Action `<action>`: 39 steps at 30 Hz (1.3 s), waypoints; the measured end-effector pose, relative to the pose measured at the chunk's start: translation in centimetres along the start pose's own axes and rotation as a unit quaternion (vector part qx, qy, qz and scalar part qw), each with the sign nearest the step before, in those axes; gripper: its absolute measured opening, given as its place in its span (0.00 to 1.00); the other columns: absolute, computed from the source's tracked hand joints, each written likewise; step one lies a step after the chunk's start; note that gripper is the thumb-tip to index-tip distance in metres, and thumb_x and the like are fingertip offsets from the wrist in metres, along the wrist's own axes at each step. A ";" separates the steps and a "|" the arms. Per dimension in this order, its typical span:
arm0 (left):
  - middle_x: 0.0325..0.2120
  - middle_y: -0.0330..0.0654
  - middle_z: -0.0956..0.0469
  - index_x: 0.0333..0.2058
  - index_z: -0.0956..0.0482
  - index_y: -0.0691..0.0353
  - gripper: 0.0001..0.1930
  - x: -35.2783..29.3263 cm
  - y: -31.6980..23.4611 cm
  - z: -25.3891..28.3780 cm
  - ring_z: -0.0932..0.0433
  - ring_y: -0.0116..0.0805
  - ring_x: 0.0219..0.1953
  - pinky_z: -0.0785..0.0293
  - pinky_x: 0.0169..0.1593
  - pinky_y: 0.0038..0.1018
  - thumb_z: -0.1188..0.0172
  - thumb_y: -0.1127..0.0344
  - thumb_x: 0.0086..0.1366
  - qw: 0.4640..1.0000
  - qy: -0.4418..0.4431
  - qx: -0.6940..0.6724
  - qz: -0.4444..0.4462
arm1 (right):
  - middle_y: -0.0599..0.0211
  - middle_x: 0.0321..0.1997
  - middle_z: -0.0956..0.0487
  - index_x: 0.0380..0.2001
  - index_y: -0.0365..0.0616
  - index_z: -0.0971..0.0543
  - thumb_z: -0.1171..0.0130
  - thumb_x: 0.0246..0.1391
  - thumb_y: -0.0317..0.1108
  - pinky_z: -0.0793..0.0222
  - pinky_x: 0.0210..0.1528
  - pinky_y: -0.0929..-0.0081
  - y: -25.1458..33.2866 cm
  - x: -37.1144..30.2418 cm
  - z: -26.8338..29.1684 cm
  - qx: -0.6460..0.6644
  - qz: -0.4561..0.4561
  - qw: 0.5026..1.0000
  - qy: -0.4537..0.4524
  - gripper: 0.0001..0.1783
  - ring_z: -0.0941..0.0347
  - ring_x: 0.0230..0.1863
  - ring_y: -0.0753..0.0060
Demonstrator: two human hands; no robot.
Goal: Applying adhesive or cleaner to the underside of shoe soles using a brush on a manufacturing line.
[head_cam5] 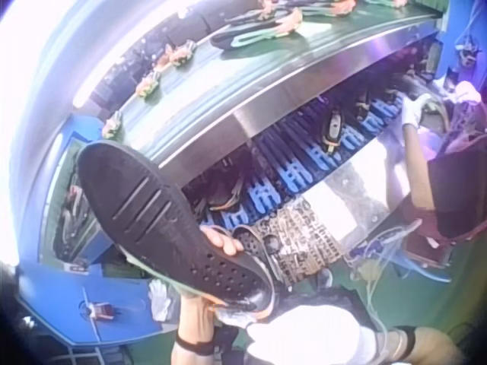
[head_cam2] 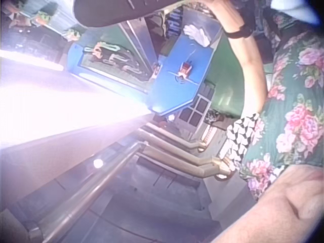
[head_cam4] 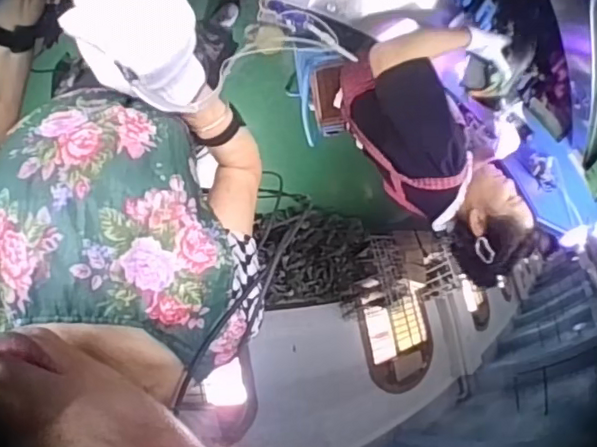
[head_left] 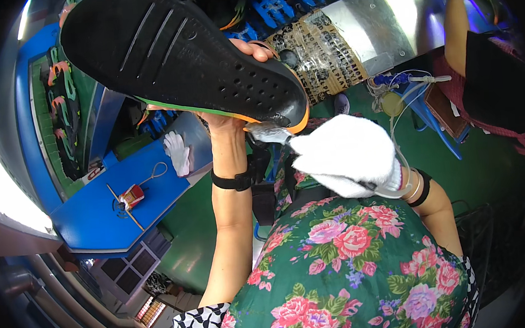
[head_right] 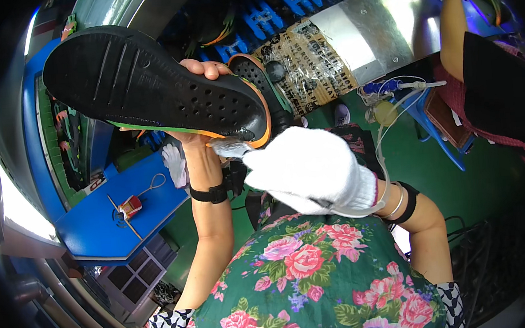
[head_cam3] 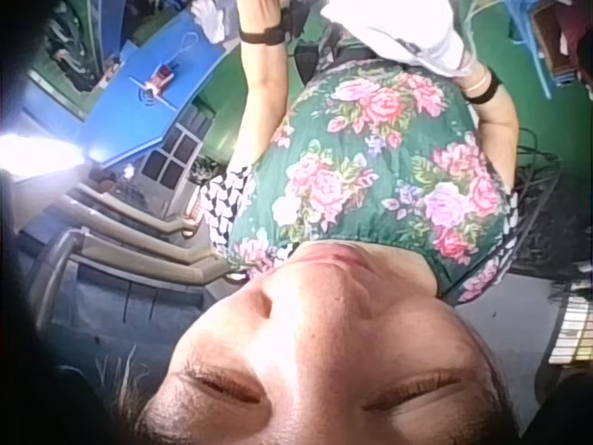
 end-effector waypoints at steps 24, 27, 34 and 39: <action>0.41 0.58 0.18 0.49 0.23 0.73 0.50 -0.9 0.2 0.6 0.19 0.51 0.49 0.26 0.60 0.43 0.35 0.23 0.53 0.999 -0.044 0.006 -0.024 | 0.66 0.46 0.12 0.46 0.53 0.12 0.27 0.46 0.26 0.21 0.45 0.69 0.6 0.5 1.1 -0.012 -0.034 0.998 0.046 0.21 0.16 0.43 0.63; 0.41 0.58 0.18 0.49 0.23 0.73 0.49 -0.9 0.3 0.7 0.19 0.51 0.49 0.25 0.60 0.43 0.34 0.24 0.52 0.999 -0.041 0.010 -0.025 | 0.66 0.48 0.13 0.46 0.53 0.12 0.31 0.50 0.26 0.20 0.47 0.66 1.3 0.4 0.2 -0.023 -0.019 0.999 0.041 0.18 0.16 0.43 0.62; 0.41 0.58 0.18 0.49 0.23 0.73 0.48 -1.0 0.1 0.5 0.19 0.50 0.47 0.25 0.59 0.43 0.39 0.24 0.56 0.998 -0.045 0.028 -0.028 | 0.65 0.45 0.12 0.44 0.53 0.12 0.27 0.46 0.26 0.21 0.43 0.68 0.7 0.7 1.4 -0.030 -0.042 0.998 0.031 0.19 0.16 0.41 0.64; 0.39 0.58 0.18 0.48 0.23 0.74 0.45 -0.7 -0.1 0.3 0.19 0.51 0.47 0.25 0.57 0.43 0.42 0.27 0.59 0.999 -0.032 0.021 -0.037 | 0.62 0.39 0.12 0.38 0.47 0.11 0.26 0.42 0.24 0.22 0.37 0.70 0.9 0.8 1.4 -0.080 -0.056 0.995 -0.017 0.16 0.17 0.34 0.65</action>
Point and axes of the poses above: each hand's wrist, its own x-axis towards the middle knuckle, its own z-axis out of the back of the hand, y = z × x, the point moved 2 cm from there along x, towards the middle knuckle
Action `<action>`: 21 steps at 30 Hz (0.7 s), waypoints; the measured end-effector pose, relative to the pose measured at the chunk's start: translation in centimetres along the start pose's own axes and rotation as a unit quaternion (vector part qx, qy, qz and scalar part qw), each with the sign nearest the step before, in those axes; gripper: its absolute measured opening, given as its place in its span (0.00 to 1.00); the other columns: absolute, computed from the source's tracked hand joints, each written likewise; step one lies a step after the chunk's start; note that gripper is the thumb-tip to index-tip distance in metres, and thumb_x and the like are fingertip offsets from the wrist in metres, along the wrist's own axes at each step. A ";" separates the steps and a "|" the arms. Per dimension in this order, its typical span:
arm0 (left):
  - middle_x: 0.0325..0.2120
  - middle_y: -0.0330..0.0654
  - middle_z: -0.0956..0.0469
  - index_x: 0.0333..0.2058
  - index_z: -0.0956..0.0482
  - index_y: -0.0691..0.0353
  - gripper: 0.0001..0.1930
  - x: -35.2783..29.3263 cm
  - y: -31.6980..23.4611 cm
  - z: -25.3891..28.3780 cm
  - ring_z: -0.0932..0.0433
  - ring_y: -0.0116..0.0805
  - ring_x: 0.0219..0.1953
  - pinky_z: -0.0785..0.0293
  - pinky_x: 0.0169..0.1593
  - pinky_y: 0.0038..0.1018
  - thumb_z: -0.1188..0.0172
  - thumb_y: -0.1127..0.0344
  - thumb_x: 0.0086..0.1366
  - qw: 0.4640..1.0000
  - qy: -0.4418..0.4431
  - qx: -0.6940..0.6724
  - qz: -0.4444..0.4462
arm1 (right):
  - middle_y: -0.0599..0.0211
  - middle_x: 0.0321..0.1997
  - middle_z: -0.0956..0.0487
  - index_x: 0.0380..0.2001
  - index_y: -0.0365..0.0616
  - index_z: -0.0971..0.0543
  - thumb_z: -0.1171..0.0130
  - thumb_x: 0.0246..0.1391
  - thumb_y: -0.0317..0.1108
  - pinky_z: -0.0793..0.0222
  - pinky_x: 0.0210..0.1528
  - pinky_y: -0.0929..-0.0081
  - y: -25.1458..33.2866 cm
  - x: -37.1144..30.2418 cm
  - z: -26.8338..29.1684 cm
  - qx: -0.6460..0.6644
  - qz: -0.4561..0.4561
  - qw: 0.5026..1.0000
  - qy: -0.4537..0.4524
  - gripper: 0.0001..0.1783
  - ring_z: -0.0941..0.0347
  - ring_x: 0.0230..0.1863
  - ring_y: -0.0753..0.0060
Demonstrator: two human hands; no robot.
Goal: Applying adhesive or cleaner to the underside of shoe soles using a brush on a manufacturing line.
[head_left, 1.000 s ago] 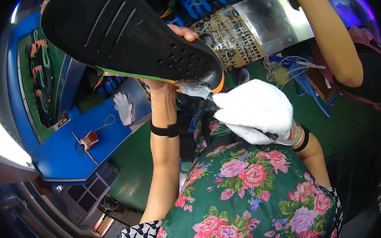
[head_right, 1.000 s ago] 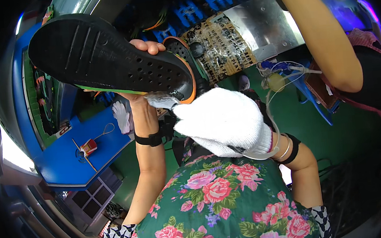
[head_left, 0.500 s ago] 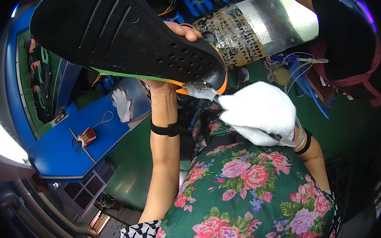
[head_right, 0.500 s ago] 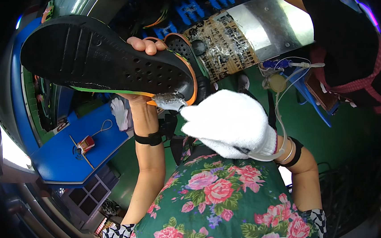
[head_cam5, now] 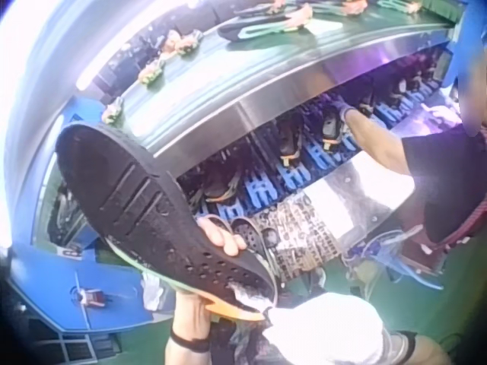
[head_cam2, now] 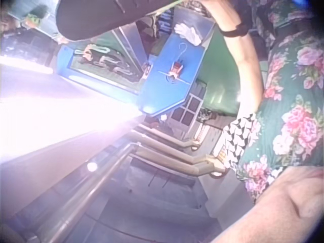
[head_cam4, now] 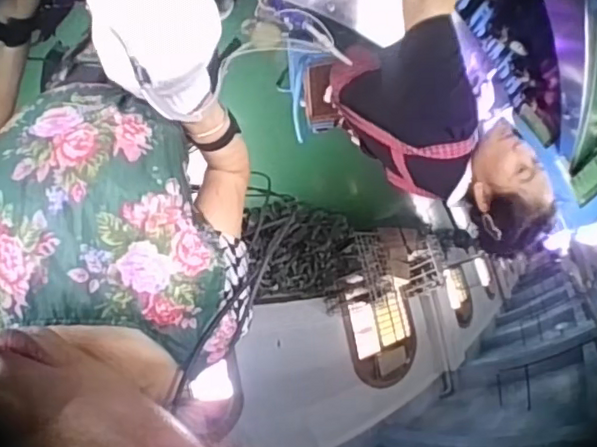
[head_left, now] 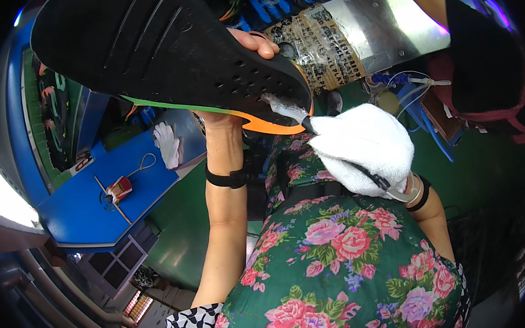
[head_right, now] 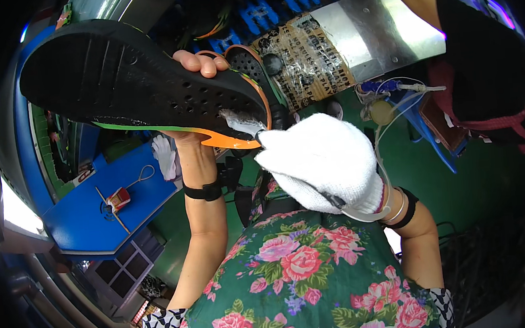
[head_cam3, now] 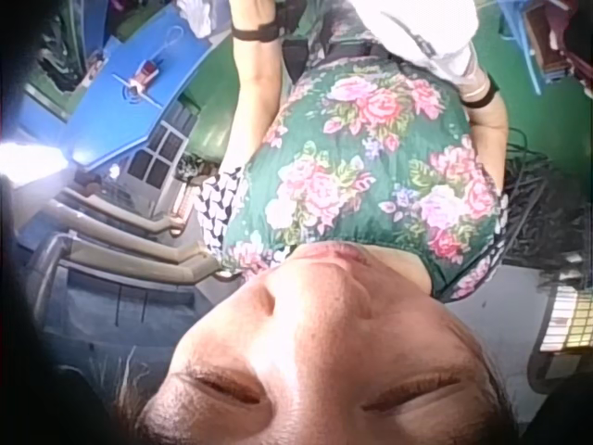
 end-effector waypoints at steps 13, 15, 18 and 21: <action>0.40 0.59 0.19 0.49 0.24 0.73 0.48 0.6 0.1 -0.6 0.19 0.52 0.47 0.22 0.54 0.45 0.47 0.22 0.60 0.996 0.036 0.007 0.082 | 0.62 0.43 0.13 0.42 0.46 0.12 0.26 0.43 0.25 0.22 0.38 0.69 -0.7 -0.6 -0.6 0.029 0.040 0.998 0.034 0.18 0.17 0.37 0.62; 0.40 0.55 0.20 0.51 0.24 0.72 0.41 0.6 -0.1 -1.0 0.19 0.50 0.46 0.23 0.56 0.46 0.43 0.31 0.64 0.993 0.061 -0.013 0.101 | 0.63 0.43 0.13 0.41 0.46 0.12 0.27 0.44 0.26 0.22 0.38 0.70 -1.1 -0.6 -0.5 0.140 0.033 0.986 0.088 0.17 0.17 0.37 0.62; 0.40 0.53 0.22 0.53 0.25 0.71 0.35 0.5 -0.3 -1.2 0.18 0.49 0.44 0.24 0.58 0.47 0.41 0.38 0.69 0.988 0.068 -0.051 0.132 | 0.59 0.41 0.12 0.36 0.46 0.11 0.26 0.40 0.26 0.22 0.40 0.66 -1.3 0.1 0.0 0.205 -0.004 0.974 0.096 0.14 0.16 0.38 0.60; 0.40 0.53 0.22 0.53 0.25 0.71 0.37 0.3 -0.2 -1.0 0.18 0.49 0.43 0.22 0.56 0.47 0.43 0.35 0.68 0.985 0.048 -0.062 0.156 | 0.59 0.41 0.12 0.39 0.45 0.11 0.27 0.41 0.26 0.22 0.42 0.64 -1.5 -0.2 -0.5 0.154 -0.006 0.985 0.071 0.17 0.16 0.38 0.60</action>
Point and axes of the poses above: each hand's wrist, its own x-axis towards the middle knuckle, its own z-axis out of the back of the hand, y = z × x, the point moved 2 cm from there along x, towards the middle knuckle
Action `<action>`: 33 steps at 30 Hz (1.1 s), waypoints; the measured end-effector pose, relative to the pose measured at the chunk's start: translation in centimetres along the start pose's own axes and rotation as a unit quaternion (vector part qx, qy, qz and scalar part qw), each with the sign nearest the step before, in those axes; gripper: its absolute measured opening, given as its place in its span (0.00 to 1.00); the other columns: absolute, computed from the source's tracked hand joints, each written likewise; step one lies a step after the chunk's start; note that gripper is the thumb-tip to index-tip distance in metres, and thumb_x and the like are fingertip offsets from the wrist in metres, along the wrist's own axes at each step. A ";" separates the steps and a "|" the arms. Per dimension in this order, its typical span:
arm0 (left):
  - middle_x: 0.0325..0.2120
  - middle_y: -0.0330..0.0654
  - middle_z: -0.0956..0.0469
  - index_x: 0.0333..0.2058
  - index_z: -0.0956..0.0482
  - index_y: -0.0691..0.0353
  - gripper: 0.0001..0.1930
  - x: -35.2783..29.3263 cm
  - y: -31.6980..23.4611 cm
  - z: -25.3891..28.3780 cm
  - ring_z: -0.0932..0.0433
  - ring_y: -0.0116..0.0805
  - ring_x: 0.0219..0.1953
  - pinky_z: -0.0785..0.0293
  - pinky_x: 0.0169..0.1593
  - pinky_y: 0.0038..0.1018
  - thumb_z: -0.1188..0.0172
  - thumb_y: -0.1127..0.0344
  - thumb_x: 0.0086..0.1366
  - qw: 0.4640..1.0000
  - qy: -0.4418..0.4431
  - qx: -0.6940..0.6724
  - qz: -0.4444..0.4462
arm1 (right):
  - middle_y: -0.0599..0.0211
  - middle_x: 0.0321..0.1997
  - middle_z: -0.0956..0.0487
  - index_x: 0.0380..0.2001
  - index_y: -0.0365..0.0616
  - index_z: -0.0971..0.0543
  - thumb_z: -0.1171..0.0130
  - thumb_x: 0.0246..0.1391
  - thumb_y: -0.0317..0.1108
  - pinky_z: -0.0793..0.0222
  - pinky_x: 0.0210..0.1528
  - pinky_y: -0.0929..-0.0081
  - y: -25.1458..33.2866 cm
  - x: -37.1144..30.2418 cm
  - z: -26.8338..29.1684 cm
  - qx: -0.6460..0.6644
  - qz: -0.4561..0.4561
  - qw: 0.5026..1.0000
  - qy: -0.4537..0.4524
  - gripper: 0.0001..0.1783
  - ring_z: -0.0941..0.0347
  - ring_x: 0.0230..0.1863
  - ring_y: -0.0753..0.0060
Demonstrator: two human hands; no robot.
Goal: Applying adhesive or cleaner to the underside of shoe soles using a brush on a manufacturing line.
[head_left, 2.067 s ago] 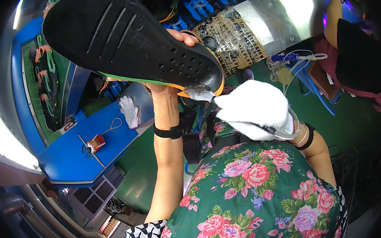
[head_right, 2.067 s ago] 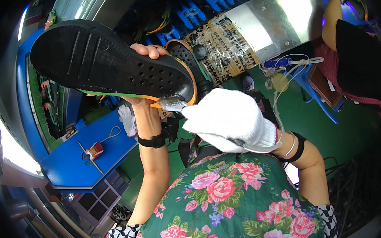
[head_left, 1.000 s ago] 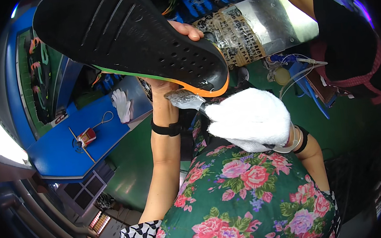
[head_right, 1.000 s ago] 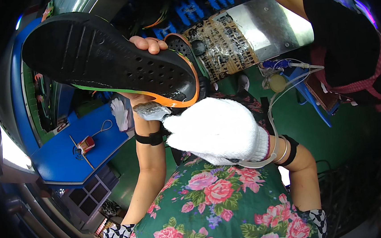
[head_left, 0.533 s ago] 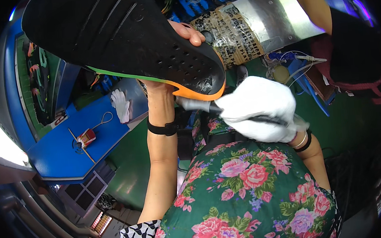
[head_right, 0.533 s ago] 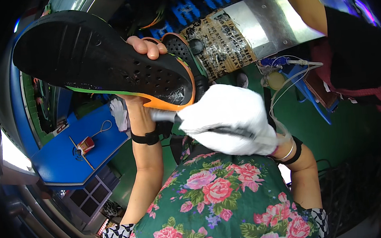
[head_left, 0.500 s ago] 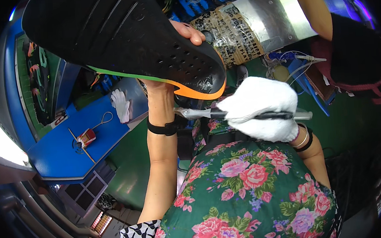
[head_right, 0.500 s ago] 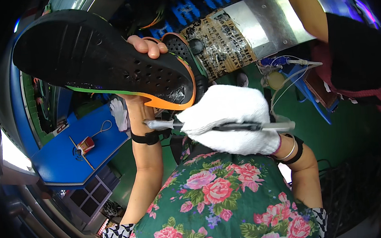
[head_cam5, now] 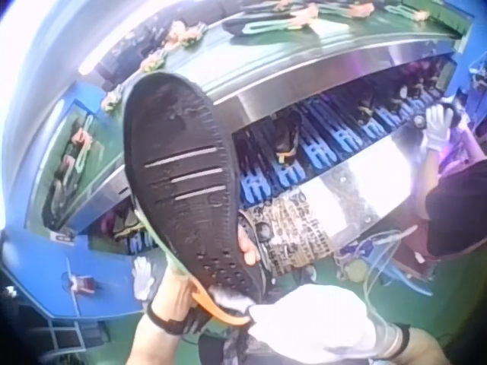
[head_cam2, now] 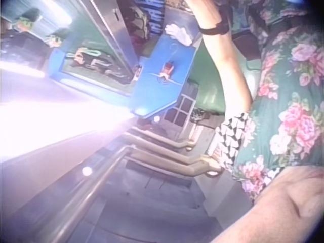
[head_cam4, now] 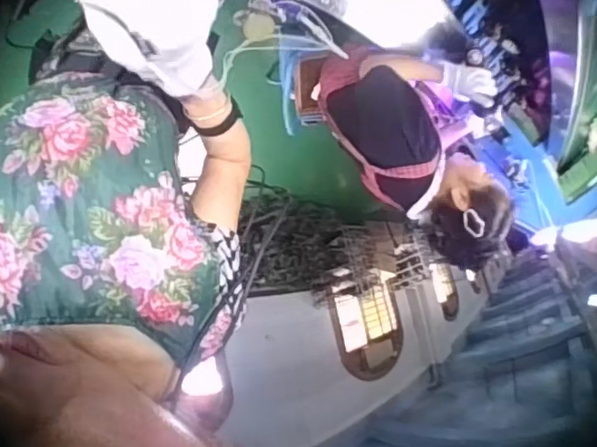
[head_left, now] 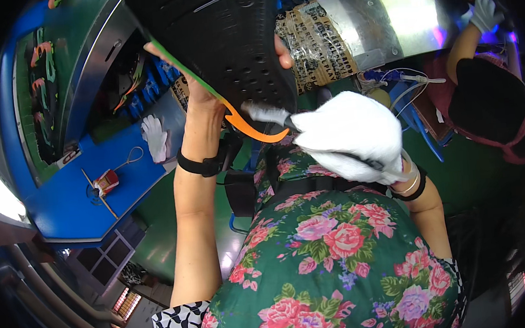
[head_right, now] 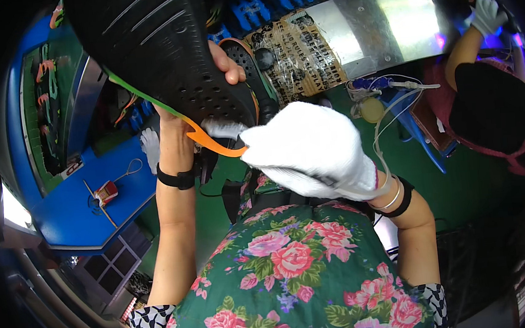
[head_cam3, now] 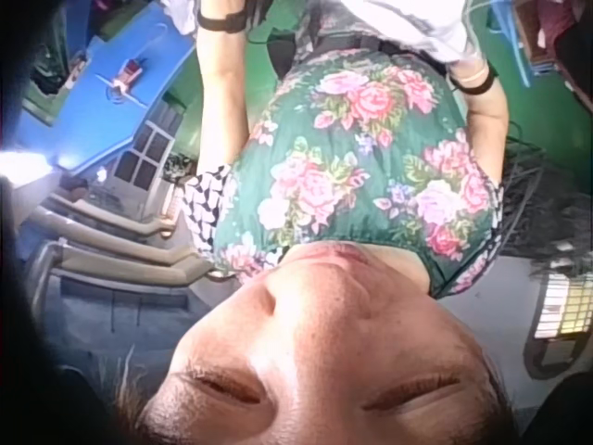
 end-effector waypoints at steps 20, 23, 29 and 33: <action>0.47 0.61 0.19 0.67 0.33 0.64 0.64 -0.7 1.7 1.3 0.14 0.55 0.38 0.13 0.41 0.47 0.72 0.09 0.53 0.979 -0.120 -0.075 0.147 | 0.62 0.41 0.13 0.42 0.44 0.12 0.26 0.43 0.25 0.22 0.35 0.69 -1.2 0.2 -1.0 -0.065 0.059 0.996 0.028 0.18 0.17 0.34 0.62; 0.48 0.60 0.19 0.69 0.35 0.62 0.61 -1.1 1.7 2.5 0.14 0.55 0.39 0.12 0.40 0.46 0.72 0.12 0.57 0.979 -0.122 -0.026 0.158 | 0.64 0.42 0.13 0.43 0.47 0.13 0.26 0.42 0.25 0.22 0.37 0.69 -1.3 -0.4 -1.8 -0.030 0.050 0.994 0.091 0.20 0.18 0.35 0.63; 0.46 0.60 0.18 0.66 0.31 0.63 0.54 -1.1 1.4 2.4 0.13 0.55 0.38 0.11 0.40 0.48 0.65 0.17 0.63 0.958 -0.114 0.030 0.261 | 0.60 0.43 0.12 0.40 0.47 0.11 0.26 0.43 0.25 0.21 0.39 0.68 -1.3 0.1 -1.2 0.006 0.024 0.998 0.065 0.16 0.16 0.38 0.61; 0.42 0.60 0.16 0.60 0.26 0.68 0.47 -0.4 1.5 1.7 0.12 0.54 0.37 0.10 0.38 0.45 0.54 0.24 0.66 0.919 -0.177 0.086 0.343 | 0.62 0.50 0.14 0.46 0.49 0.13 0.31 0.47 0.27 0.21 0.40 0.68 -1.9 -0.9 -2.0 -0.083 0.077 0.984 0.136 0.20 0.17 0.42 0.61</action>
Point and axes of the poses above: each hand's wrist, its own x-axis towards the middle knuckle, its own z-axis out of the back of the hand, y = z × x, the point moved 2 cm from there along x, towards the middle knuckle
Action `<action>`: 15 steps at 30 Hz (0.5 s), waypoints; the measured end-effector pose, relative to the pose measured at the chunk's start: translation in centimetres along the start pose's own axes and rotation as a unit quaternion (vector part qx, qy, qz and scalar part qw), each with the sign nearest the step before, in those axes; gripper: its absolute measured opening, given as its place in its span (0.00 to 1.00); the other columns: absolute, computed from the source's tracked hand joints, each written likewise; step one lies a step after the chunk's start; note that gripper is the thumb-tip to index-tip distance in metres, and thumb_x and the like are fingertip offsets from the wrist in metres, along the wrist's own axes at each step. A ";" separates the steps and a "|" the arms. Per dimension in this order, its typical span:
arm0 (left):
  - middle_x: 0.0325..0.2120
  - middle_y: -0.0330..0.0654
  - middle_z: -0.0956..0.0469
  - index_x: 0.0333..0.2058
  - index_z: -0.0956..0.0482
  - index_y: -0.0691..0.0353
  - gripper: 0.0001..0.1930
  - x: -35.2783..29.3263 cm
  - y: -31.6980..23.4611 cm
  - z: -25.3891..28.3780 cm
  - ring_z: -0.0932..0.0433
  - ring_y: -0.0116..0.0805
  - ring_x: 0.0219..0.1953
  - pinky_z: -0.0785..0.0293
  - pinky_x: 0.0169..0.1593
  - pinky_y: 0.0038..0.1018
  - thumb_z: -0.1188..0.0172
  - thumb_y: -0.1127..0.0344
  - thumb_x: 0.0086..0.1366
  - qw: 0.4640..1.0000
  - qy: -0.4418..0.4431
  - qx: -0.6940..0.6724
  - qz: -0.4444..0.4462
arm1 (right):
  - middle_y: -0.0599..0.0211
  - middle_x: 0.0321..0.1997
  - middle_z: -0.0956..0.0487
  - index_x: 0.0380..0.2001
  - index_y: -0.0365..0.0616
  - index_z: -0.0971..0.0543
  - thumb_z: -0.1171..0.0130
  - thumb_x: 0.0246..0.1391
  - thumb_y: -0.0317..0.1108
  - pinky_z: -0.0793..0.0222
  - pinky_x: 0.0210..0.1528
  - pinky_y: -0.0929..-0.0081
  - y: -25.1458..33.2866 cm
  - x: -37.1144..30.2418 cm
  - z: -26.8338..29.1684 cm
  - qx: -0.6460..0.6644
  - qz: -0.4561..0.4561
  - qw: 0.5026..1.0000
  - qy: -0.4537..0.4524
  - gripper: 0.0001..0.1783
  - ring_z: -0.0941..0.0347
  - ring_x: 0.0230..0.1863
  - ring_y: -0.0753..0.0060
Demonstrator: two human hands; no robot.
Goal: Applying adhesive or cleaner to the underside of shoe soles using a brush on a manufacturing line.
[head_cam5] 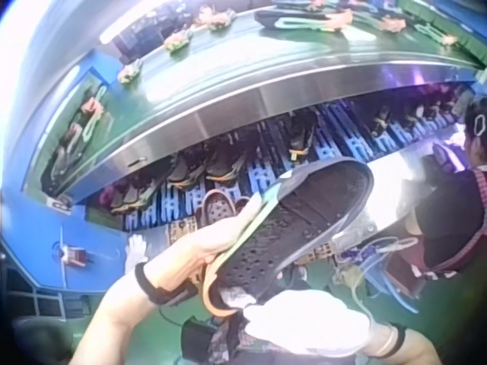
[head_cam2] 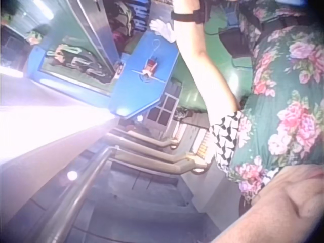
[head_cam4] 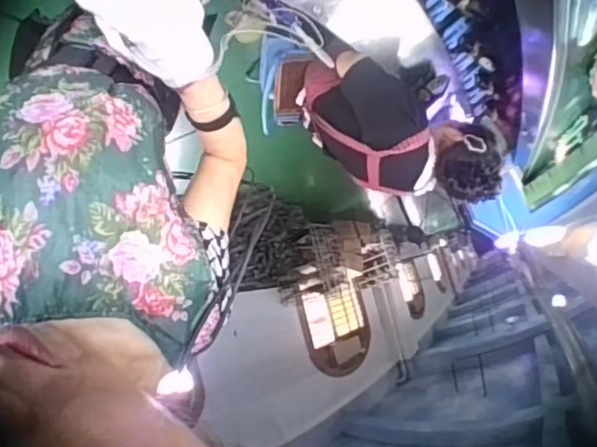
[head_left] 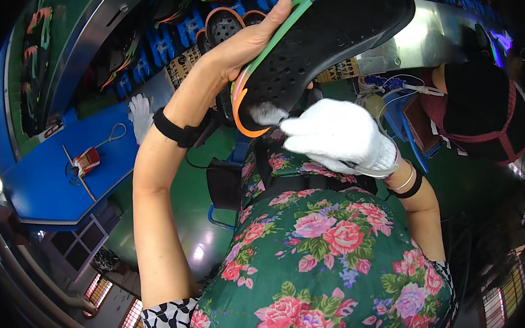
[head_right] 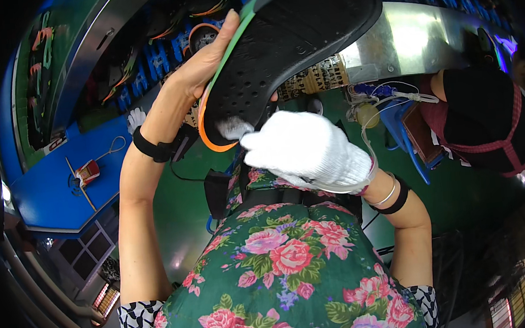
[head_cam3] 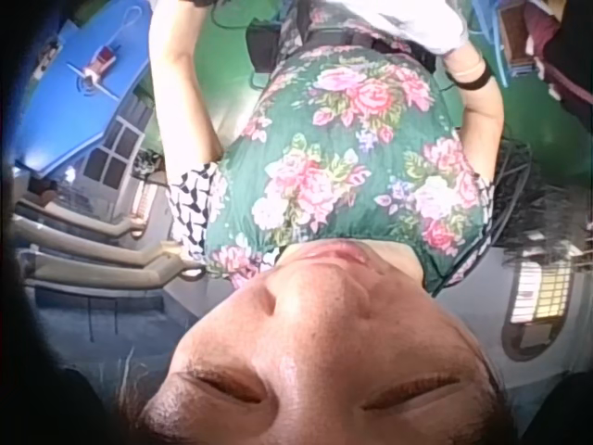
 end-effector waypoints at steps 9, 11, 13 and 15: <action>0.39 0.47 0.14 0.51 0.18 0.68 0.38 0.2 -0.3 -0.3 0.12 0.28 0.36 0.13 0.38 0.21 0.50 0.32 0.71 0.988 -0.067 0.128 0.059 | 0.66 0.42 0.13 0.39 0.48 0.13 0.29 0.47 0.25 0.22 0.40 0.65 -0.7 0.7 0.3 0.027 0.002 0.999 0.025 0.13 0.19 0.37 0.59; 0.39 0.46 0.14 0.50 0.18 0.69 0.38 -0.2 -0.4 -0.3 0.13 0.27 0.34 0.14 0.37 0.20 0.50 0.32 0.72 0.986 -0.085 0.131 0.054 | 0.66 0.40 0.14 0.40 0.48 0.13 0.29 0.48 0.25 0.22 0.41 0.65 -0.7 1.2 0.4 0.139 -0.023 0.990 0.013 0.14 0.19 0.37 0.58; 0.37 0.48 0.14 0.53 0.20 0.68 0.40 0.0 0.2 0.5 0.12 0.33 0.32 0.12 0.35 0.27 0.53 0.30 0.72 0.991 -0.094 0.081 0.059 | 0.65 0.39 0.14 0.39 0.48 0.13 0.30 0.48 0.24 0.22 0.41 0.65 -0.7 1.4 1.0 0.081 -0.063 0.994 -0.029 0.13 0.19 0.37 0.58; 0.41 0.51 0.15 0.57 0.23 0.67 0.42 -0.1 0.8 1.1 0.12 0.37 0.36 0.12 0.38 0.30 0.56 0.28 0.71 0.998 -0.025 0.015 0.061 | 0.63 0.40 0.12 0.38 0.47 0.12 0.28 0.47 0.24 0.22 0.41 0.67 -0.7 1.2 0.8 0.094 -0.075 0.992 -0.026 0.13 0.17 0.36 0.61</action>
Point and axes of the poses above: each hand's wrist, its own x-axis towards the middle knuckle, its own z-axis out of the back of the hand, y = z × x, the point moved 2 cm from there along x, towards the middle knuckle
